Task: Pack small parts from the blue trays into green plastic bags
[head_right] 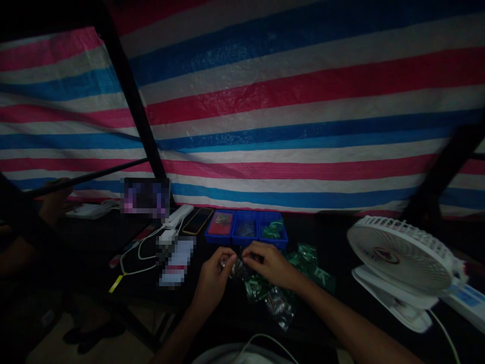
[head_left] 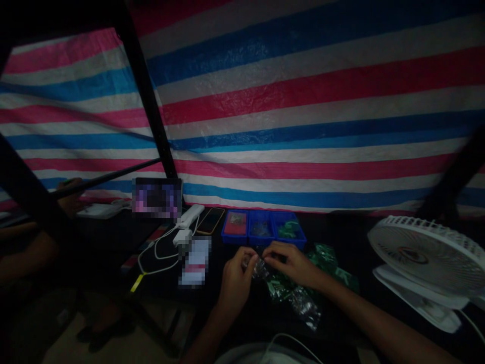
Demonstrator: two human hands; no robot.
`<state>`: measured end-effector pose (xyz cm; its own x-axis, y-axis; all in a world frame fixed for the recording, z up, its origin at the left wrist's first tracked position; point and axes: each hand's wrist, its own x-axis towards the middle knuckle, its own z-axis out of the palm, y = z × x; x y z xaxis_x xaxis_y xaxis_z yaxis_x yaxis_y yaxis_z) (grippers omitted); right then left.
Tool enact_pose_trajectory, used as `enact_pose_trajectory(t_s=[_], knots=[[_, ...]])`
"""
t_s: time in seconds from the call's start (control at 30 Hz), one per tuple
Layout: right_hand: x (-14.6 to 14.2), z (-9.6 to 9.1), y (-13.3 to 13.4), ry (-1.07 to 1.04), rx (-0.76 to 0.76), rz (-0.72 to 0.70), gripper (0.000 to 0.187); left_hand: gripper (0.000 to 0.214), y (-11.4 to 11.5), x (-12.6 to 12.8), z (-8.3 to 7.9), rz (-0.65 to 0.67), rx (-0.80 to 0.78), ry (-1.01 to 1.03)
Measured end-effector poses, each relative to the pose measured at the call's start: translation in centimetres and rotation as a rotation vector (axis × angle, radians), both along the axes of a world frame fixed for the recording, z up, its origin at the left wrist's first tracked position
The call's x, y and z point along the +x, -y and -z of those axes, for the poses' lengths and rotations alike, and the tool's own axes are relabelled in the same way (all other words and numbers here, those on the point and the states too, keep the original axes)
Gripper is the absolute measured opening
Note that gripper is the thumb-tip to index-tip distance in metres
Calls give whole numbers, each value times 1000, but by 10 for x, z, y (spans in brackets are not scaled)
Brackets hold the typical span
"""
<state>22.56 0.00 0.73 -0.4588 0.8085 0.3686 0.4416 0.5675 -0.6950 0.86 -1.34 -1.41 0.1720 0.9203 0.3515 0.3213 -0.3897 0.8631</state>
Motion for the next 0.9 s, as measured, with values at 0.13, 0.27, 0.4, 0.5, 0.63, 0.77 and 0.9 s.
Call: enact_pose_trajectory(t_s=[0.13,0.27,0.4,0.5,0.63,0.77,0.9], knots=[[-1,-1,2,3,0,-21,36,17,0,0,-1,32,1,-32],[0,5,0,-1,-41,-35,36,19,1,1,-2,64,26,-29],[-1,8,-1,-15,-71,-29,37,21,2,0,-2,70,73,-28],[-1,4,-1,-35,-54,-28,40,21,1,0,-1,66,68,-18],[-1,0,0,-51,-17,0,40,25,-1,1,3,28,46,-10],[1,1,-1,-45,19,21,38,19,-2,1,4,-23,37,-16],[1,1,-1,-47,11,23,37,14,-1,1,2,-29,34,-4]])
